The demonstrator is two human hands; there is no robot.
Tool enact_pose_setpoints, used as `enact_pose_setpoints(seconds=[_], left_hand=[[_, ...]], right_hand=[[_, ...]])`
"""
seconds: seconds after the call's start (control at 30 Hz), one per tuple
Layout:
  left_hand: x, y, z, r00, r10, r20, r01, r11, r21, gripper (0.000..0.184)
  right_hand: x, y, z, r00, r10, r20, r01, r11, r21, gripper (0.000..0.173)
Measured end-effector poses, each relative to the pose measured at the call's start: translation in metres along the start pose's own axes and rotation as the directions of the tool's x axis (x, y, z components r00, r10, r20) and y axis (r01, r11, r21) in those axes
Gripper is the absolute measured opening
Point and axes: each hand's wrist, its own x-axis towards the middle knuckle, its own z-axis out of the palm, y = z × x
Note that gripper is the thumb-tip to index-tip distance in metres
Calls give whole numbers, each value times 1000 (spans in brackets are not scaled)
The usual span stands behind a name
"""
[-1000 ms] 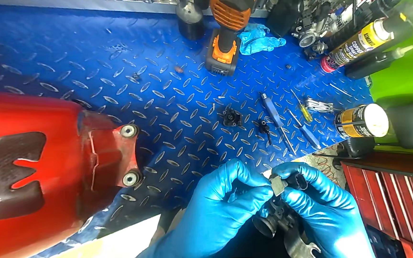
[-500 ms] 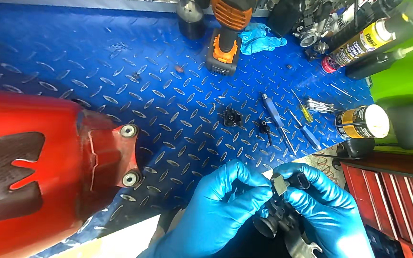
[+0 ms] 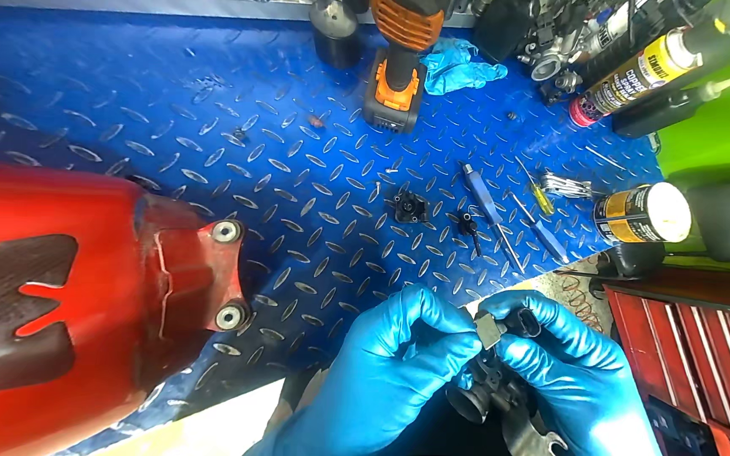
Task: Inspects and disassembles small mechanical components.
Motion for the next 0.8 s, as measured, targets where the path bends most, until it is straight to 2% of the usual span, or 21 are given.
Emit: enact_pose_setpoints(seconds=[0.37,0.63,0.8], left_hand=[[0,-3,-4,999,2,37,0,999,-49,9],[1,0,-3,999,-26,32,28,998,-54,11],[1,0,-1,998,-36,45,37,999,-30,13]], right_hand=[[0,5,-6,1000,-6,7,6,997,79,19],[8,12,-17,987,141,73,-153,969,194,18],[8,20,-25,982,152,112,-178,943,281,20]])
